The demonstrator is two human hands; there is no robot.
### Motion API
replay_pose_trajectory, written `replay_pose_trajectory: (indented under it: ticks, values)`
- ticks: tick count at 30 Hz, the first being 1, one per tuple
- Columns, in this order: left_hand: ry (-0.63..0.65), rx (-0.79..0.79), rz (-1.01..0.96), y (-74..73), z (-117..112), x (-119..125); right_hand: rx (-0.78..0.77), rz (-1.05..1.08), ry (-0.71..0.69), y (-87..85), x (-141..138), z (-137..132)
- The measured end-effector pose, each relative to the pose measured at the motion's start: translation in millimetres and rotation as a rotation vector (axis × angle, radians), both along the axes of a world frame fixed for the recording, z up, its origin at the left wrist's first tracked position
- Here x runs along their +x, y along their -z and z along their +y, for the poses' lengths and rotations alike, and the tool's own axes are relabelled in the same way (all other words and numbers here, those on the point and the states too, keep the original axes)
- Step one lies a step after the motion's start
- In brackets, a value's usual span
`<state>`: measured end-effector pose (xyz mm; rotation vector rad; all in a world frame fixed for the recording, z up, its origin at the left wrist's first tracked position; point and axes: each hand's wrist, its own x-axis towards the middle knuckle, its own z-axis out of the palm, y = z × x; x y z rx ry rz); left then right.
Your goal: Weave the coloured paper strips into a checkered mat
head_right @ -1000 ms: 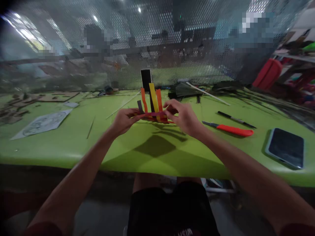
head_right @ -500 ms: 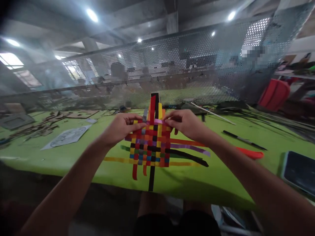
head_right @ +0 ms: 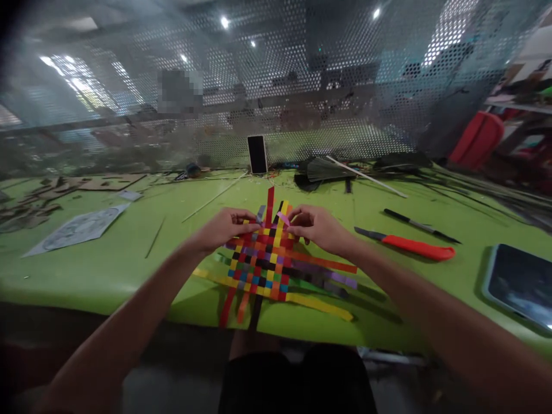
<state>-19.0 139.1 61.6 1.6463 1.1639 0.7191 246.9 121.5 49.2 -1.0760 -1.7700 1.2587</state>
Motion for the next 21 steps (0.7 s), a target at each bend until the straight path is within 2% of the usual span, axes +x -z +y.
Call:
replay_pose_trajectory:
  ticks: [8,12,21]
  values:
    - [0.088,0.079,0.036,24.4,16,-1,0.053,-0.211,0.035,12.0,-1,-3]
    - [0.131,0.130,0.035,24.1,13,-7,0.020,-0.092,0.055,15.1,-3,-5]
    - [0.173,0.068,-0.071,18.7,11,-17,0.058,-0.007,0.101,6.0,-6,-15]
